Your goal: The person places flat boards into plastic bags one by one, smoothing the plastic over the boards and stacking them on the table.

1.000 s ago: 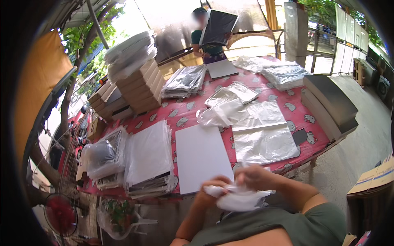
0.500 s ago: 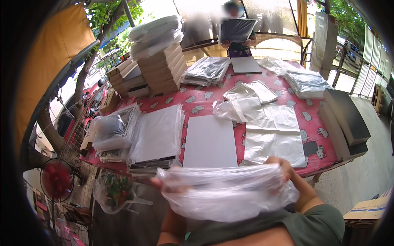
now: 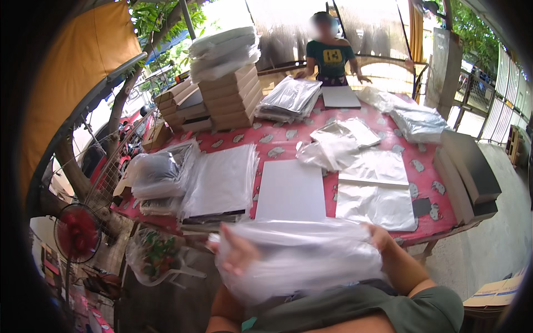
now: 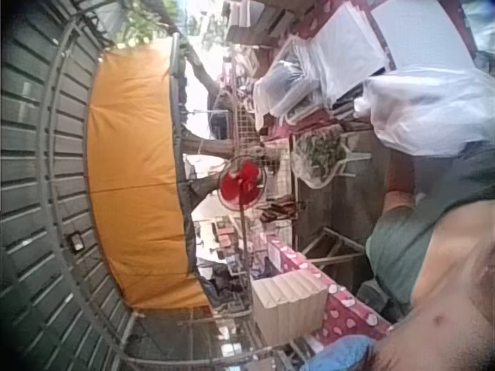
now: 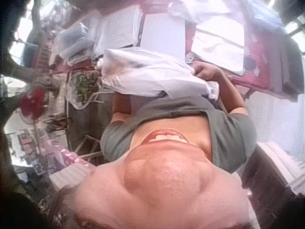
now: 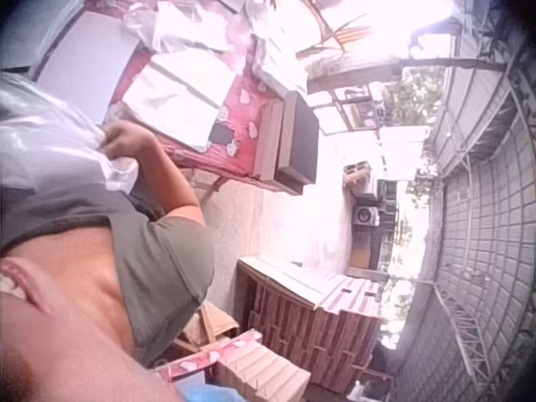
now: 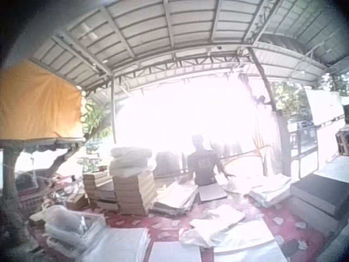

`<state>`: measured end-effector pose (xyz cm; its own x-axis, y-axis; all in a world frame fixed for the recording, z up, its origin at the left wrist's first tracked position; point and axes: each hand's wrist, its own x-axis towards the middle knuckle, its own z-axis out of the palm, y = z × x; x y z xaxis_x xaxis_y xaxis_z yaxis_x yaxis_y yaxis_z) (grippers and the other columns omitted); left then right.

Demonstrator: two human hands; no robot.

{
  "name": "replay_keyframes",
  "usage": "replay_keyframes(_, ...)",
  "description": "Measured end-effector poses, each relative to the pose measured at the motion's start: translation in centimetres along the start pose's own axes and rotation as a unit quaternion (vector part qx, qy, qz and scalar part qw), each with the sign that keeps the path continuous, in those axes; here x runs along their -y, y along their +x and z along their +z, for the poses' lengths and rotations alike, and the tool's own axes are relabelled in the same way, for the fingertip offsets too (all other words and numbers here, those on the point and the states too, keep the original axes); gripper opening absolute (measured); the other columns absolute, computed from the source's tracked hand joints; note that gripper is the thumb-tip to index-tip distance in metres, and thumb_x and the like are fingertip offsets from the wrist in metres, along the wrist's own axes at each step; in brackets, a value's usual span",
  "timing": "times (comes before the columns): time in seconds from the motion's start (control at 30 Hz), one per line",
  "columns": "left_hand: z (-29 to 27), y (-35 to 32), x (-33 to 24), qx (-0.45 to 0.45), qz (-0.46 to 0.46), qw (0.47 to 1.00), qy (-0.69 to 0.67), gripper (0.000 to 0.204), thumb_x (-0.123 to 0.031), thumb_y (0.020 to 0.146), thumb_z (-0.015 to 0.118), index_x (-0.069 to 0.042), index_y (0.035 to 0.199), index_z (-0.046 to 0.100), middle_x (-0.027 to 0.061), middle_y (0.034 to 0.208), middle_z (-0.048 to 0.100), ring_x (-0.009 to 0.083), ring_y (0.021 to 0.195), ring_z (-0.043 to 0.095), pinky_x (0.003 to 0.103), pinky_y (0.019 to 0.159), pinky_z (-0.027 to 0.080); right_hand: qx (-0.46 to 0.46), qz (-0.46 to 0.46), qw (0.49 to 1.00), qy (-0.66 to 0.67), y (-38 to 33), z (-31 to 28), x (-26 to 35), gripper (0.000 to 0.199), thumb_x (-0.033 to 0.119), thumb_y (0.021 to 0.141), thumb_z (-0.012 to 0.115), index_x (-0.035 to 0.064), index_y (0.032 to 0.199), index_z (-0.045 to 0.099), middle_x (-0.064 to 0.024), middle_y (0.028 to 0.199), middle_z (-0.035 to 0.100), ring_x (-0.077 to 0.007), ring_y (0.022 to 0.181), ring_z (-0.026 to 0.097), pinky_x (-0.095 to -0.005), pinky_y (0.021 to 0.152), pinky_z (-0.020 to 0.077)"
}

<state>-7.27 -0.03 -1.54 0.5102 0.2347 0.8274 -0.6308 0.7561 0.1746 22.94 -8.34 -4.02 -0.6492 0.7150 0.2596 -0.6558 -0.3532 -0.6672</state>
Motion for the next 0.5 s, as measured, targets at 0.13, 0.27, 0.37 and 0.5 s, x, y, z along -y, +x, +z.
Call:
replay_keyframes(0.13, 0.5, -1.5, -2.4, -0.128, -0.291, 0.886, 0.338, 0.041, -0.037, 0.070, 0.067, -0.006, 0.095, 0.057, 0.0054, 0.076, 0.060, 0.0147, 0.070, 0.056, 0.028, 0.063, 0.045, -0.015, -0.041, 0.976, -0.212, 1.0, 0.8, 1.3, 0.020, 0.015, 0.080, 0.057, -0.0040, 0.085, 0.061, -0.0157, 0.091, 0.057, -0.0220, 0.075, 0.059, -0.0295, 0.068, 0.0489)
replay_keyframes(0.27, 0.7, -4.4, -3.0, -0.189, -0.384, 0.777, 0.461, 0.028, -0.028, 0.070, 0.069, -0.003, 0.078, 0.060, 0.0001, 0.064, 0.057, 0.0088, 0.062, 0.054, 0.025, 0.060, 0.043, -0.096, -0.046, 0.994, -0.016, 2.2, 0.8, 0.5, 0.026, 0.024, 0.079, 0.058, -0.0017, 0.086, 0.060, -0.0115, 0.092, 0.057, -0.0189, 0.075, 0.058, -0.0275, 0.070, 0.0480)
replay_keyframes(0.37, 2.6, -3.6, -1.6, -0.260, 0.004, 0.940, 0.222, 0.027, -0.027, 0.071, 0.069, -0.002, 0.078, 0.061, 0.0009, 0.066, 0.058, 0.0093, 0.063, 0.054, 0.025, 0.061, 0.043, -0.072, 0.266, 0.881, -0.386, 3.2, 0.6, -2.1, 0.031, 0.022, 0.068, 0.072, 0.0003, 0.087, 0.061, -0.0007, 0.081, 0.060, -0.0113, 0.074, 0.056, -0.0276, 0.070, 0.0440)
replay_keyframes(0.5, 3.9, -2.1, -1.1, -0.200, 0.090, 0.970, 0.108, 0.027, -0.026, 0.072, 0.068, -0.001, 0.078, 0.061, 0.0019, 0.068, 0.059, 0.0100, 0.064, 0.054, 0.025, 0.062, 0.044, -0.091, 0.071, 0.978, -0.172, 2.3, -0.1, -3.1, 0.022, 0.015, 0.075, 0.066, -0.0030, 0.088, 0.062, 0.0009, 0.073, 0.059, -0.0043, 0.066, 0.051, -0.0182, 0.060, 0.0393)
